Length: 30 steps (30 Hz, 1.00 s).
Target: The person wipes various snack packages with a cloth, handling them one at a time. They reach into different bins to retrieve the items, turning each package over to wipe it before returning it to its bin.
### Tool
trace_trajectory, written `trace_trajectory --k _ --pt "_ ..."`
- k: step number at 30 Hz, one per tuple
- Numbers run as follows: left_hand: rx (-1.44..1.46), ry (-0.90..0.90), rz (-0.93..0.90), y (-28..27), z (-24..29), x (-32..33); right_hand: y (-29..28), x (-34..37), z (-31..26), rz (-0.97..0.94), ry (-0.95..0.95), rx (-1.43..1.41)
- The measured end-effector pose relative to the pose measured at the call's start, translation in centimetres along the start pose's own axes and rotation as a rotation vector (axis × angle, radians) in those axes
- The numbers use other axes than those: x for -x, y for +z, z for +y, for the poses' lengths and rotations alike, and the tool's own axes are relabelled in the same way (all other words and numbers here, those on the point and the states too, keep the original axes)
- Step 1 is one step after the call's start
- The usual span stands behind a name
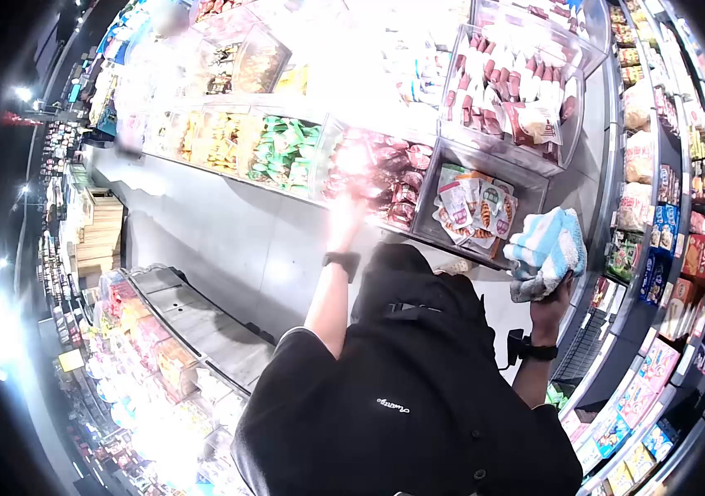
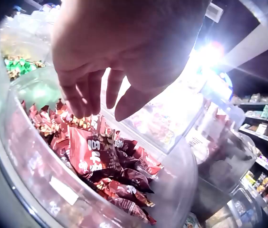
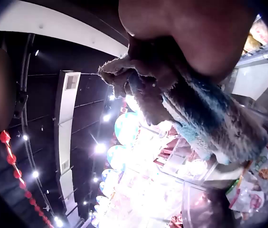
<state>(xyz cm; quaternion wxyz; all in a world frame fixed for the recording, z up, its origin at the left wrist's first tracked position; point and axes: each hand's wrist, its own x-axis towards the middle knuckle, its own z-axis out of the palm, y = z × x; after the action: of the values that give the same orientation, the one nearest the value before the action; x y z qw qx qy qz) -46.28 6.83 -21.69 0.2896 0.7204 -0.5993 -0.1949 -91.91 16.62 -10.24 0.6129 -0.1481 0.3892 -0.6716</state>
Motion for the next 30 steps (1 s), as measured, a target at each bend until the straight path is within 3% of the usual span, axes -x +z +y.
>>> trace_trajectory --k 2,5,7,9,11,13,14,15,22,25,26,27,29,30 --pt "-0.163 0.091 0.053 1.5 -1.8 -1.4 1.2 0.0 0.9 -0.015 -0.018 0.000" --pt "-0.201 0.160 -0.104 2.0 -0.5 -5.0 3.4 0.0 2.2 -0.042 -0.026 -0.046" --pt "-0.226 0.248 -0.214 2.0 1.1 -7.4 6.4 0.6 3.1 0.073 -0.048 -0.037" --pt "-0.256 0.359 -0.299 1.8 2.6 -9.1 8.9 1.3 4.2 0.012 -0.040 -0.115" --pt "-0.281 0.463 -0.343 0.6 3.8 -10.1 9.9 1.9 6.2 0.090 -0.094 -0.105" --pt "-0.301 0.532 -0.378 -0.4 3.4 -10.6 14.3 2.5 7.2 0.215 -0.127 -0.134" --pt "-0.303 0.502 -0.494 -0.3 2.2 -11.0 13.9 2.8 8.2 0.130 -0.150 -0.151" --pt "-0.335 0.287 -0.884 1.5 -0.4 -11.7 15.4 3.2 8.9 0.169 -0.156 -0.181" --pt "0.203 0.272 -0.858 -4.9 0.3 -12.9 21.4 4.8 14.3 0.205 -0.255 -0.209" --pt "0.387 0.200 -0.836 -9.5 4.6 -13.7 23.6 5.1 15.6 0.273 -0.292 -0.180" --pt "0.532 0.164 -0.855 -9.9 4.8 -13.7 23.8 5.0 15.9 0.177 -0.283 -0.166" --pt "0.728 -0.067 -0.961 -11.9 7.0 -13.3 24.0 5.0 16.3 0.081 -0.275 -0.151" --pt "1.024 -0.322 -1.082 -14.1 8.9 -13.1 25.4 4.5 17.1 0.099 -0.334 0.003" --pt "1.088 -0.267 -1.085 -14.6 9.9 -12.9 26.3 4.2 17.4 0.127 -0.359 0.107"
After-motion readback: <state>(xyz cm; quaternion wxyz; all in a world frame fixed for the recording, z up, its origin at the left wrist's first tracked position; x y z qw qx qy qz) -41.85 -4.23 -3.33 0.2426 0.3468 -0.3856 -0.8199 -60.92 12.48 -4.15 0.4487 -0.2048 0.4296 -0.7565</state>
